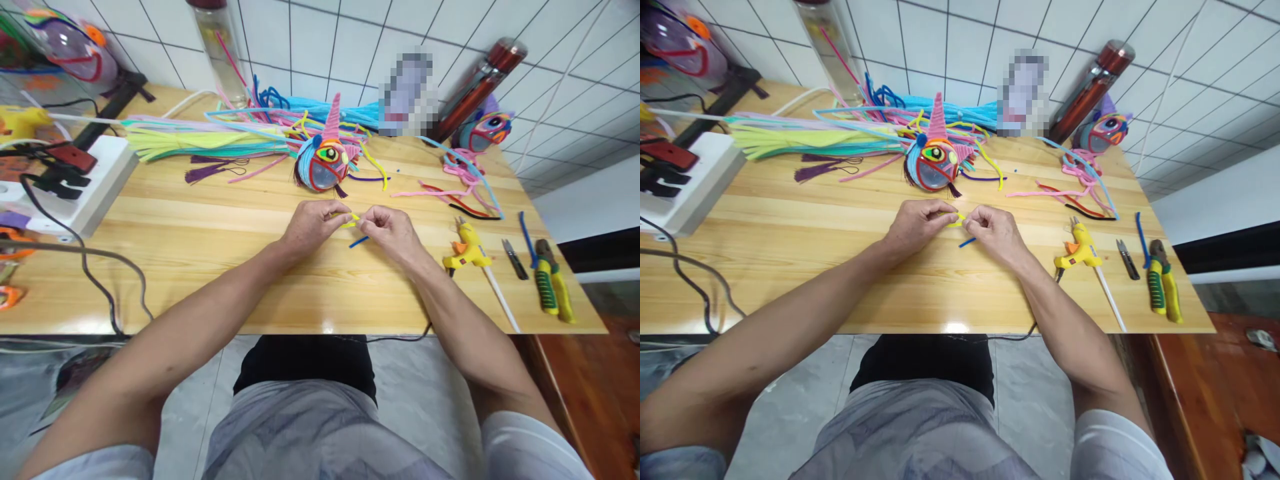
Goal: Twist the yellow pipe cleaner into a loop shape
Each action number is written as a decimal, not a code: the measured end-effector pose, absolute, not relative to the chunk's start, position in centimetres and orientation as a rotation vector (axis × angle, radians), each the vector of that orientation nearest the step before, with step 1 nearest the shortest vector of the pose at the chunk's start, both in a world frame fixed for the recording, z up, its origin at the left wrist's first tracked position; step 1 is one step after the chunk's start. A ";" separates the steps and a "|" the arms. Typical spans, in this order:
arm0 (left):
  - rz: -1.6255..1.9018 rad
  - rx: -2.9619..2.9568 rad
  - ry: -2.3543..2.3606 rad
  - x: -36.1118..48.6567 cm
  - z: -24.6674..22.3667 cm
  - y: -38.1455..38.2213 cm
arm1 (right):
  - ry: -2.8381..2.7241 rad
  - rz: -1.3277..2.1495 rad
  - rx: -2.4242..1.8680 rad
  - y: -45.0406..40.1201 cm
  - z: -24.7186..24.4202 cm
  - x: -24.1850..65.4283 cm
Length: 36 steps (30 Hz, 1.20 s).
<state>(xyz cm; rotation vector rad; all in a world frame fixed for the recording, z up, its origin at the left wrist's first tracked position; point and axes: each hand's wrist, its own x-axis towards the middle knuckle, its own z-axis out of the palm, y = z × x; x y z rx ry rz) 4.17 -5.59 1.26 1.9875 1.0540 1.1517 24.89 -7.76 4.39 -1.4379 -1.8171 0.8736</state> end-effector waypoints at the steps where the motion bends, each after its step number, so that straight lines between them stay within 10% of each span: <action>1: 1.150 2.001 1.053 4.2 1.2 -5.6 | -1.824 0.872 -1.438 -7.8 4.4 24.8; 21: 0.907 1.039 0.868 4.2 2.8 -5.6 | -2.051 0.110 -1.225 -7.7 4.0 25.4; 36: 1.062 1.284 0.826 4.3 2.5 -5.6 | -1.961 0.529 -1.224 -6.9 3.1 26.0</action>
